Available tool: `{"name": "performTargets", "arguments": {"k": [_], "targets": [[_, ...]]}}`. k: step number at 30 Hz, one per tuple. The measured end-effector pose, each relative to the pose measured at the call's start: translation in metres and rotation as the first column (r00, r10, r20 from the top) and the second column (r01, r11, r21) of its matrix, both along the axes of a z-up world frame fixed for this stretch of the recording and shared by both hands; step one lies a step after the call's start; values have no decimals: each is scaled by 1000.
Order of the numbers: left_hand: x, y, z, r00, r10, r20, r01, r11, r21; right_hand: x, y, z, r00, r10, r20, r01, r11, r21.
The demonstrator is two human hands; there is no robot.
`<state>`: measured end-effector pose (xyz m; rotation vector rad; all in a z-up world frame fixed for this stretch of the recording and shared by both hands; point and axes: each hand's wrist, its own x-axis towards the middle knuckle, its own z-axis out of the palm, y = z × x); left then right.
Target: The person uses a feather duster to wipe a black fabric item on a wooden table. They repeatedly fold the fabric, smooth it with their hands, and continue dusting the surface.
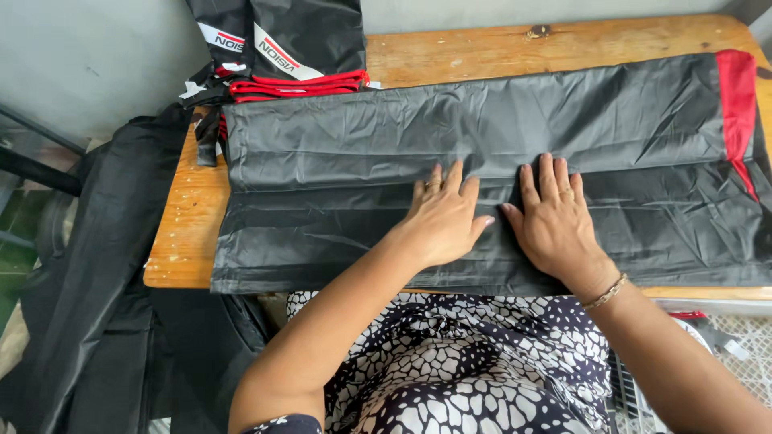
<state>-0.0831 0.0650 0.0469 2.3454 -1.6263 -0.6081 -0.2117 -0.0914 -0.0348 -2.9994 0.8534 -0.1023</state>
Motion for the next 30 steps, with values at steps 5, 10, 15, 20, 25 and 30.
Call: {"name": "performTargets", "arguments": {"k": [5, 10, 15, 20, 25, 30], "targets": [[6, -16, -39, 996, 11, 92, -23, 991, 133, -3, -1, -8, 999, -30, -18, 32, 993, 117], [0, -5, -39, 993, 20, 120, -29, 997, 75, -15, 0, -6, 992, 4, 124, -19, 993, 117], [9, -8, -49, 993, 22, 118, -29, 998, 50, -36, 24, -11, 922, 172, 347, -143, 984, -109], [37, -45, -68, 980, 37, 196, -50, 997, 62, -35, 40, -10, 988, 106, 108, -106, 994, -5], [52, -76, -56, 955, 88, 283, -40, 984, -174, -35, 40, -6, 989, 104, 101, -107, 994, 26], [61, -79, -69, 959, 63, 277, -52, 998, -47, -39, 19, 10, 981, 123, 148, -150, 971, 188]]}}
